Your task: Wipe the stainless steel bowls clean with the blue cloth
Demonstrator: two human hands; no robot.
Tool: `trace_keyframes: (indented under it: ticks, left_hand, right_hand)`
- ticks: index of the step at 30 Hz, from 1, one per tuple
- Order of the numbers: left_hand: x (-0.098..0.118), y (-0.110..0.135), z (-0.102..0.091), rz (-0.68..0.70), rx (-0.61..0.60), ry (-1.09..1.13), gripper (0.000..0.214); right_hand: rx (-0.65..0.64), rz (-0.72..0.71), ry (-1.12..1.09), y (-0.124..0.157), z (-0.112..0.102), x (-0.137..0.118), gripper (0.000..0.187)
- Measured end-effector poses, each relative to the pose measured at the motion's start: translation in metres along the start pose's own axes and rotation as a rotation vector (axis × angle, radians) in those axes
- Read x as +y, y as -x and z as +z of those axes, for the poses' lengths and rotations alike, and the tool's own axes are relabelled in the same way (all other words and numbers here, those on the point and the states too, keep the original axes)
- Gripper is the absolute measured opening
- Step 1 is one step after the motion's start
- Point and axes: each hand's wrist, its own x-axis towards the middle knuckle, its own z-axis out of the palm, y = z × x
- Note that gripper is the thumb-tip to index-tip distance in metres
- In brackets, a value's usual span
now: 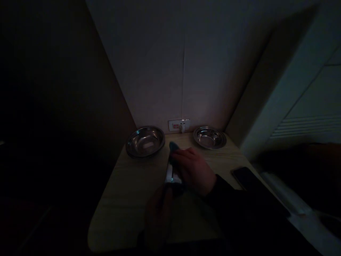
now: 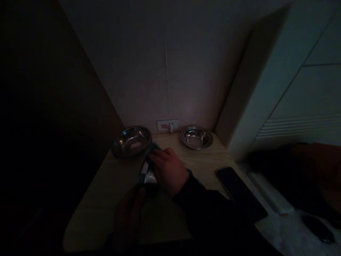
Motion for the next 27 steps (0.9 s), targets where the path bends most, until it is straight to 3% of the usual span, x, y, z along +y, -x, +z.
trace_keyframes:
  ticks: [3, 7, 10, 16, 21, 24, 27]
  left_hand:
    - [0.000, 0.002, -0.002, -0.037, 0.039, 0.016, 0.039]
    - [0.002, 0.004, -0.003, -0.077, 0.078, 0.097, 0.032]
    - [0.005, 0.006, -0.001, -0.127, 0.140, 0.162, 0.027]
    - [0.001, 0.004, -0.004, -0.132, 0.092, 0.155, 0.024]
    - [0.006, 0.001, -0.009, -0.179, 0.052, 0.030, 0.046]
    - [0.011, 0.001, -0.011, -0.219, 0.024, -0.033, 0.057]
    - [0.012, 0.001, -0.011, -0.202, 0.011, -0.042, 0.054]
  right_hand:
    - [0.098, 0.244, -0.202, 0.003, 0.001, 0.013, 0.033]
    - [0.234, 0.628, -0.474, 0.017, 0.001, 0.009, 0.024]
    - [0.285, 0.775, -0.593, 0.024, -0.001, 0.000, 0.022]
    - [0.269, 0.769, -0.656, 0.034, 0.005, -0.012, 0.023]
    - [0.264, 0.694, -0.680, 0.041, 0.013, -0.015, 0.025]
    - [0.246, 0.751, -0.704, 0.043, 0.013, -0.016, 0.032]
    - [0.231, 0.800, -0.732, 0.045, 0.011, -0.017, 0.033]
